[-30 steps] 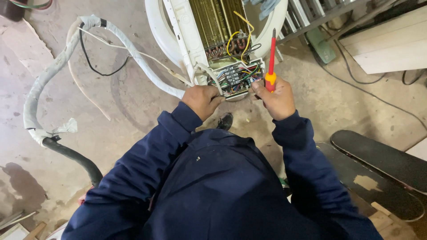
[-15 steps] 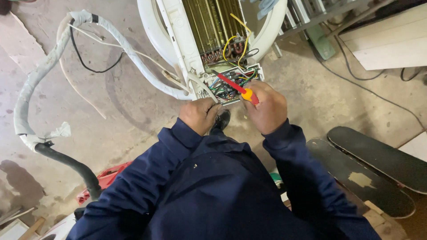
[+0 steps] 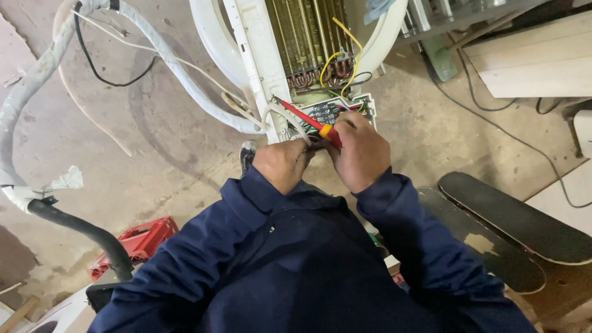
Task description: The person uses a screwdriver to tighten screws on the electrical components of an air conditioning unit. They manipulate wires and secure connections within the unit's control box while working in a workshop environment.
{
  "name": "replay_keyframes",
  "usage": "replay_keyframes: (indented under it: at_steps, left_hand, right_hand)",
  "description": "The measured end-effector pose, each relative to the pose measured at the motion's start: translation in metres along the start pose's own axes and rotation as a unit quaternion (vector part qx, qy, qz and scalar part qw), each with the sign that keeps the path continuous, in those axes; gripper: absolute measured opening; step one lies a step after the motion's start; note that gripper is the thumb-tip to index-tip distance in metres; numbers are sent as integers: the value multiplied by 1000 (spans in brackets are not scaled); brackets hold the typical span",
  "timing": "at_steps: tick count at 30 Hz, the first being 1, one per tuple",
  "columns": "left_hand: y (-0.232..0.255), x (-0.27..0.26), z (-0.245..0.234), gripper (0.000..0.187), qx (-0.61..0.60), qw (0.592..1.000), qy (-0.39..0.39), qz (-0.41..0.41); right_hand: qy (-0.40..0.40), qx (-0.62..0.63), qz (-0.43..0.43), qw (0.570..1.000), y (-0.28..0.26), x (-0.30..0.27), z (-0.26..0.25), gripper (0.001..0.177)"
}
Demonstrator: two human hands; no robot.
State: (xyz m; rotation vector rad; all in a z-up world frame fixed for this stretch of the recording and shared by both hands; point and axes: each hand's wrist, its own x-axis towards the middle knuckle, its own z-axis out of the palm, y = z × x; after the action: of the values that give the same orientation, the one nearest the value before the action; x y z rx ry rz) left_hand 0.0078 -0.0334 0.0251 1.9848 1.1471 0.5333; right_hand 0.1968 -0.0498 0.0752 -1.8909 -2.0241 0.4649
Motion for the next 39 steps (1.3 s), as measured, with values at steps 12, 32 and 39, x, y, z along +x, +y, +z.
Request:
replay_keyframes:
  at_steps: [12, 32, 39]
  left_hand:
    - [-9, 1, 0, 14, -63, 998, 15, 28]
    - [-26, 10, 20, 14, -15, 996, -82, -18]
    - [-21, 19, 12, 17, -28, 987, -146, -60]
  right_hand:
    - [-75, -58, 73, 993, -17, 12, 0, 31]
    - [-60, -115, 101, 986, -43, 21, -1, 43]
    - [-90, -197, 121, 969, -34, 18, 16, 35]
